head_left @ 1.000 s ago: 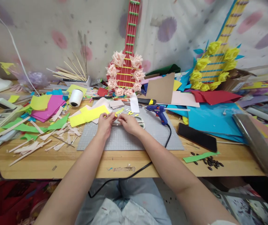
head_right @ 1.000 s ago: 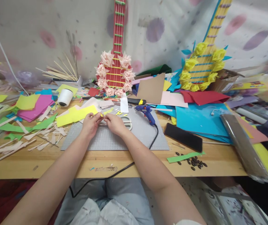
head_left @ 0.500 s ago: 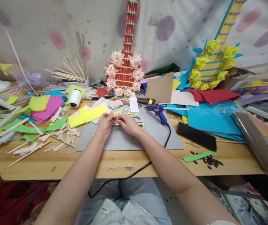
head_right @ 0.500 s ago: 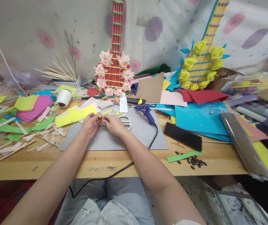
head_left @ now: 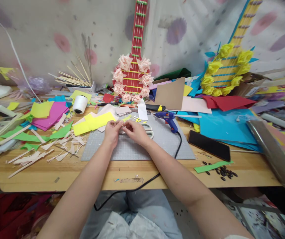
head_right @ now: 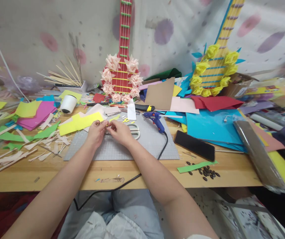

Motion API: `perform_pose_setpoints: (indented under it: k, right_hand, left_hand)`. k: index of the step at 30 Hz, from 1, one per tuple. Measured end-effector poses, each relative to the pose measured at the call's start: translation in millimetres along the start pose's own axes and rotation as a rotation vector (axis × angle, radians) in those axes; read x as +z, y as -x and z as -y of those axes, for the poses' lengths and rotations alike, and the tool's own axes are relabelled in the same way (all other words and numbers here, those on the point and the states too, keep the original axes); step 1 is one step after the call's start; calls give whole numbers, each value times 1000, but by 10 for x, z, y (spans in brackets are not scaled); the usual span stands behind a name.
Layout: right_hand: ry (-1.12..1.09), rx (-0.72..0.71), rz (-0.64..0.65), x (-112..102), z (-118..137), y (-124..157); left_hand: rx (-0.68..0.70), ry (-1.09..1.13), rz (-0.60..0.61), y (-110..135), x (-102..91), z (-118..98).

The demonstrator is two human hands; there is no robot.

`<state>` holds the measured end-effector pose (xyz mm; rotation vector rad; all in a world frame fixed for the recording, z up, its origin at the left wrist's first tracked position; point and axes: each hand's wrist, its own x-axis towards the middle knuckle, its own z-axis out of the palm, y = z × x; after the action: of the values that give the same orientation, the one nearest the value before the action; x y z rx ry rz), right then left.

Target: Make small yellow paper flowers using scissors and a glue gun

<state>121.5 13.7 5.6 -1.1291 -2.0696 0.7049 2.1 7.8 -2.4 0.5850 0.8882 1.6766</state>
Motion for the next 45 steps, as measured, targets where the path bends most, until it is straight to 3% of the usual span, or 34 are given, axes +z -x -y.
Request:
perform_pose_setpoints:
  k: [10, 14, 19, 25, 28, 34, 39, 45]
  right_hand:
    - [-29, 14, -53, 60, -37, -27]
    - [-239, 108, 12, 68, -126, -63]
    - [-535, 142, 102, 53, -193, -92]
    - [-646, 159, 137, 16, -151, -75]
    - [-679, 185, 170, 7, -139, -70]
    - [-676, 191, 205, -3, -143, -77]
    - [-637, 160, 229, 3, -163, -84]
    - [-489, 85, 163, 22, -138, -78]
  left_hand:
    - [0, -68, -9, 10, 2, 44]
    - [-7, -138, -49, 39, 31, 37]
    - [136, -253, -138, 23, 26, 47]
    - [216, -396, -260, -39, -79, 4]
    - [196, -490, -213, -24, -92, -24]
    - [78, -489, 23, 49, -31, -5]
    - [101, -428, 17, 69, 3, -3]
    - [-34, -312, 1, 106, 44, -49]
